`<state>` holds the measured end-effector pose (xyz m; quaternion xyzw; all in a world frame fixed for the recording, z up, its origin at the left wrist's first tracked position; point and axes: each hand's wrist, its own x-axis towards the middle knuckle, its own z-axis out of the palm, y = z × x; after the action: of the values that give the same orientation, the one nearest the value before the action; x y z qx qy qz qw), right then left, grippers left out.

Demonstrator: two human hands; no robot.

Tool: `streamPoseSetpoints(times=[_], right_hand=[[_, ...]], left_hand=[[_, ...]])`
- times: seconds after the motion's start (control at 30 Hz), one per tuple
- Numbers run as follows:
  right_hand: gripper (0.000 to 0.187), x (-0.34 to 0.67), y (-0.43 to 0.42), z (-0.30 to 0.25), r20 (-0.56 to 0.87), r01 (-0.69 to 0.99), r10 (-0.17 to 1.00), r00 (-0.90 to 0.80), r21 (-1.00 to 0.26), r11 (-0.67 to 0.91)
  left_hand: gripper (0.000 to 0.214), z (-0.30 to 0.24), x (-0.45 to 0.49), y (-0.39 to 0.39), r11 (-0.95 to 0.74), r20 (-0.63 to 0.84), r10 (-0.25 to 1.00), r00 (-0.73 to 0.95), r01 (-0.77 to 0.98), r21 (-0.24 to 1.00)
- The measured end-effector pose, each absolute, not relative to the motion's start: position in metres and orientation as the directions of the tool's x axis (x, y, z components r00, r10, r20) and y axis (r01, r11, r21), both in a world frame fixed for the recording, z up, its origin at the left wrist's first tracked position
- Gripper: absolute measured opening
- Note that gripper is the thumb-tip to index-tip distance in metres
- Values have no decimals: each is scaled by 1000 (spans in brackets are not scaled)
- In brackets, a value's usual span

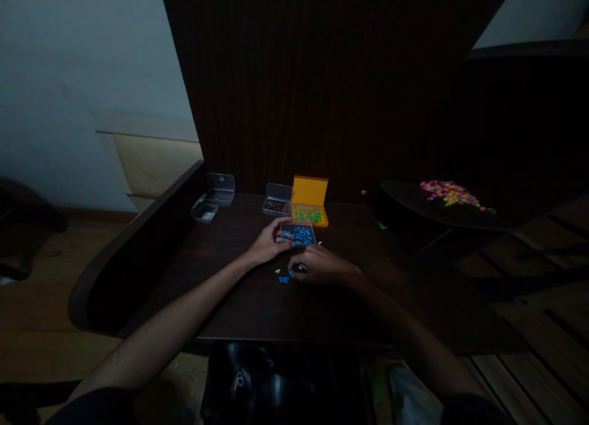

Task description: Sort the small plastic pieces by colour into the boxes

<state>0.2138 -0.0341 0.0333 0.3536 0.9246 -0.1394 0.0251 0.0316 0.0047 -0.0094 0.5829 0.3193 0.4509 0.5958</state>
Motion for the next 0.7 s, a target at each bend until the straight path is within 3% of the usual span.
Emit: streamPoseSetpoints(times=[0.27, 0.47, 0.57, 0.7], right_hand=[[23, 212, -46, 42, -213, 698, 672, -709, -80, 711], [28, 206, -52, 28, -169, 704, 705, -689, 75, 706], [28, 206, -51, 29, -187, 694, 692, -698, 63, 717], [23, 214, -47, 47, -193, 713, 695, -693, -41, 700]], left_hand=[[73, -6, 33, 3, -69, 138, 914, 382, -188, 980], [74, -7, 33, 4, -72, 134, 912, 387, -171, 983], [74, -7, 33, 4, -87, 151, 905, 396, -175, 981], [72, -7, 33, 5, -90, 171, 898, 406, -212, 973]])
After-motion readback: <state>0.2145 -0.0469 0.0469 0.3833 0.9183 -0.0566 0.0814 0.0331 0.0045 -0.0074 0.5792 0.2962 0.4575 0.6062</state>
